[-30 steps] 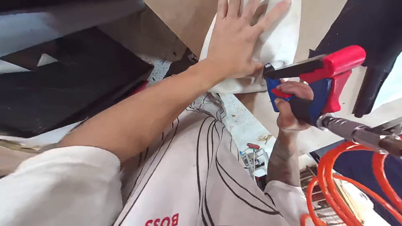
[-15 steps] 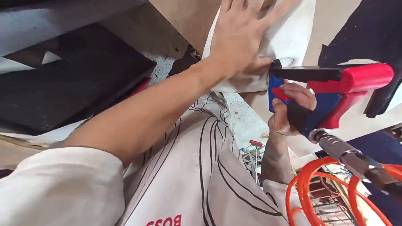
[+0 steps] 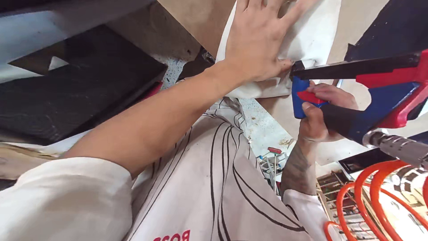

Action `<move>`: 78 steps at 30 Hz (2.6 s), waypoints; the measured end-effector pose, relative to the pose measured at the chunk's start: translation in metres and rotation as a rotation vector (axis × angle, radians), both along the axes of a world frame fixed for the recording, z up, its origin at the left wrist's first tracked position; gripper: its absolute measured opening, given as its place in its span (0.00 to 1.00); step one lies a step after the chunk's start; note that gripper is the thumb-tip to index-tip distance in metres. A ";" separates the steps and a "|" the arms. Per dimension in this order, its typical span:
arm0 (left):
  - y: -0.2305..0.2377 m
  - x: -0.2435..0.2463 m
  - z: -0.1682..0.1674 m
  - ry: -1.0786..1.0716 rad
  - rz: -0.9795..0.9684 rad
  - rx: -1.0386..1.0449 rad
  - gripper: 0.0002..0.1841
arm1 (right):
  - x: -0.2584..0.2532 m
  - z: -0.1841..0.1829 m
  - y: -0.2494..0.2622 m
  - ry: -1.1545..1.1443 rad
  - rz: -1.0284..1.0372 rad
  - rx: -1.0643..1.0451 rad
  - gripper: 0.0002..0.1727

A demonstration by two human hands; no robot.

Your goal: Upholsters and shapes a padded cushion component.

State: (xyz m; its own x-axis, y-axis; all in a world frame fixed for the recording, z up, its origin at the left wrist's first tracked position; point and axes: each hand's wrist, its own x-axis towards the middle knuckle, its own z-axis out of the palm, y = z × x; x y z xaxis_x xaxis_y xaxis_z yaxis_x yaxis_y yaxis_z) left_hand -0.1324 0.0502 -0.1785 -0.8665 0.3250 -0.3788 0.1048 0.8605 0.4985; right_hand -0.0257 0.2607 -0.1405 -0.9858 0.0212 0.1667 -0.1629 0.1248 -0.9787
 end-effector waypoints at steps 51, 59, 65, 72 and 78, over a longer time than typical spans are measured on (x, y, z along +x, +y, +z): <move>-0.031 0.000 0.002 0.172 0.049 0.156 0.53 | 0.030 0.078 0.148 -0.333 -0.054 0.082 0.34; 0.024 -0.005 0.034 -0.105 0.249 -0.194 0.89 | 0.123 0.015 0.288 -0.673 -0.783 0.035 0.25; 0.049 -0.011 0.035 -0.120 0.279 -0.336 0.95 | 0.137 0.061 0.227 -0.728 -0.780 1.068 0.37; 0.039 -0.011 0.039 -0.050 0.221 -0.276 0.89 | 0.141 0.024 0.110 -0.866 -0.527 0.922 0.31; -0.001 -0.006 0.052 0.034 0.364 -0.123 0.82 | 0.123 0.021 0.067 -0.943 -0.565 0.757 0.33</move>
State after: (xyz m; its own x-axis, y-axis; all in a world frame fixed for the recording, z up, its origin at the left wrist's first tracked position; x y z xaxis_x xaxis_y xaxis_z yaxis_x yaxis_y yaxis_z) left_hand -0.1380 0.0493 -0.1264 -0.9294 -0.0527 -0.3653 -0.2045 0.8975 0.3907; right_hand 0.0978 0.3279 -0.1198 -0.6166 0.6674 -0.4176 0.7870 0.5094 -0.3480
